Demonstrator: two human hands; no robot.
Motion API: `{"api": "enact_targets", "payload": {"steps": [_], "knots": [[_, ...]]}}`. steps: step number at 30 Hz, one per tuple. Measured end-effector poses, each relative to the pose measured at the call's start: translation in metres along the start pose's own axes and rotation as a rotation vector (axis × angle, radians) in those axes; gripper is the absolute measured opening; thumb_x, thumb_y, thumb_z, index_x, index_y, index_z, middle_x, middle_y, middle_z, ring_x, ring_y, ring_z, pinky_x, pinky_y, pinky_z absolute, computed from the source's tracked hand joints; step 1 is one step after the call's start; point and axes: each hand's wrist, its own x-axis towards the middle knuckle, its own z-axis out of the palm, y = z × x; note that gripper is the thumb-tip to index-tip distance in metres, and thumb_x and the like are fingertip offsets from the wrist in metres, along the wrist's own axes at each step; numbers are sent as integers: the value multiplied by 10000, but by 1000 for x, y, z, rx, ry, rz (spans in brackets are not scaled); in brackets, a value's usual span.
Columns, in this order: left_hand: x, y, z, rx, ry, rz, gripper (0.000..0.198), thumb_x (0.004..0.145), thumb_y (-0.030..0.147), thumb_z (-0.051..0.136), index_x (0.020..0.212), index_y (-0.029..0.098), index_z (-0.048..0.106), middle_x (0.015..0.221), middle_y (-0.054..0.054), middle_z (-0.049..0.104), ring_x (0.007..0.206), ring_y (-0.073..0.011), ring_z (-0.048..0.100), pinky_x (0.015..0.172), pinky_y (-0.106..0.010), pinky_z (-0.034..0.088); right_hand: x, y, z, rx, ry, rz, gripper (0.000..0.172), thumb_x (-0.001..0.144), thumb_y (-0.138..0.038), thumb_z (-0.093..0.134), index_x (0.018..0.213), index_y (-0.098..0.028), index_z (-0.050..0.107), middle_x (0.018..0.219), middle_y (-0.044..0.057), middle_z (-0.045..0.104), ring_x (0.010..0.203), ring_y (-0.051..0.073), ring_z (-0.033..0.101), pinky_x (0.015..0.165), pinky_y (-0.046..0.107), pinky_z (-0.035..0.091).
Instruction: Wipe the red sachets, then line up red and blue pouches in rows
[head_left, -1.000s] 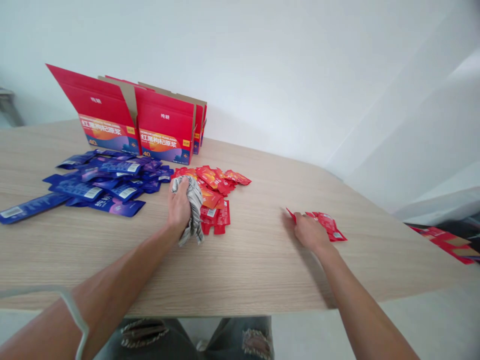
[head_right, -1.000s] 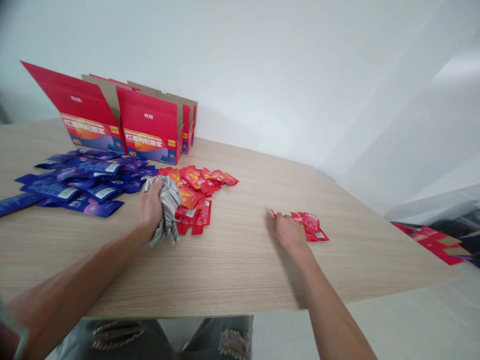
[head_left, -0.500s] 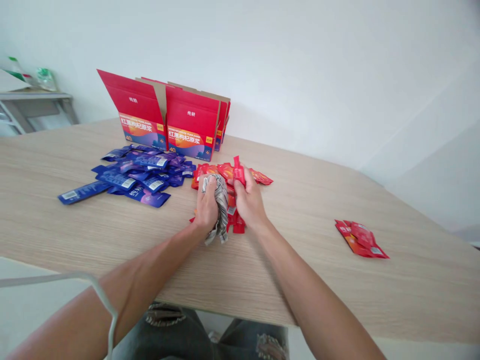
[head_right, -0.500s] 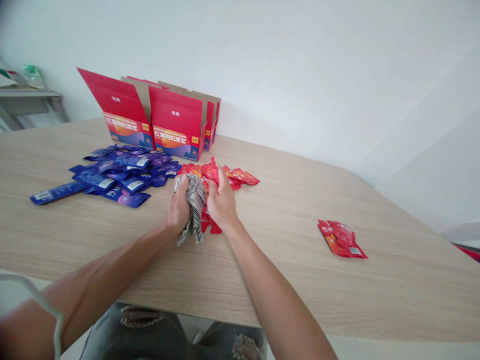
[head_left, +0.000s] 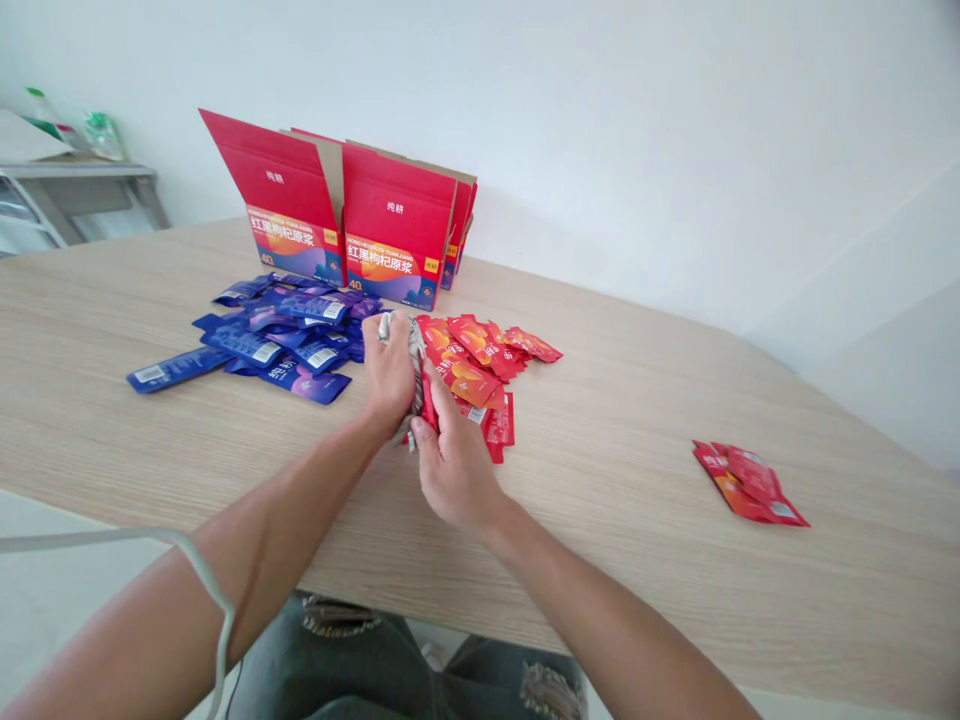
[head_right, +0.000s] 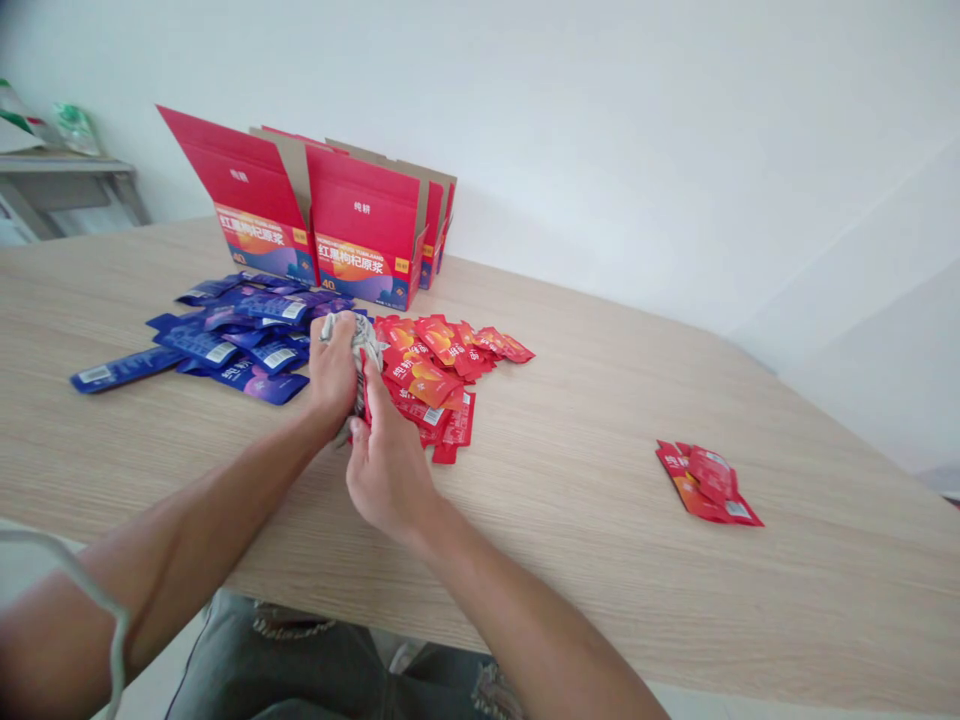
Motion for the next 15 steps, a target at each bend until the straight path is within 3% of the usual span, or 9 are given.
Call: {"api": "enact_targets", "payload": {"steps": [2,4,7,9,12,15], "knots": [[10,4,-3,-17,54,-24,272,1025,482,612,967,217,588,918,-19,631,923,-219,627,927,-356,510,7,1,-12,74,78,-38,649,1058,-340,502,1692,-287,372,1620,82,575,1524,287,521,1280,531,425],[12,6,-4,-41,66,-50,272,1006,473,612,952,207,630,967,-45,679,1002,-248,646,994,-380,510,19,5,-25,215,190,-33,690,1064,-398,529,1713,-329,304,1578,73,616,1467,296,581,1246,559,458],[-4,5,1,-124,-73,-106,335,968,523,616,942,198,690,982,-62,731,1069,-276,669,1025,-404,533,40,19,-34,377,292,22,718,1077,-476,507,1728,-340,236,1511,88,667,1327,297,688,1152,581,538],[-21,5,7,-186,-195,-148,385,963,558,597,966,193,719,960,-62,751,1071,-285,687,1016,-416,553,48,31,-32,297,312,41,654,1075,-514,492,1685,-310,372,1501,106,666,1356,299,661,1177,595,509],[-42,6,11,-195,-273,-150,386,977,544,579,989,192,737,967,-62,764,1083,-286,697,1021,-413,556,48,41,-22,20,351,16,561,1088,-531,427,1560,-267,578,1603,119,573,1528,289,496,1293,590,368],[-46,4,7,-130,-278,-85,334,1005,495,562,981,207,728,1001,-66,761,1118,-289,686,1039,-409,546,38,34,-12,-80,310,-41,559,1123,-473,315,1583,-266,556,1673,88,509,1591,249,420,1331,540,320]]}}
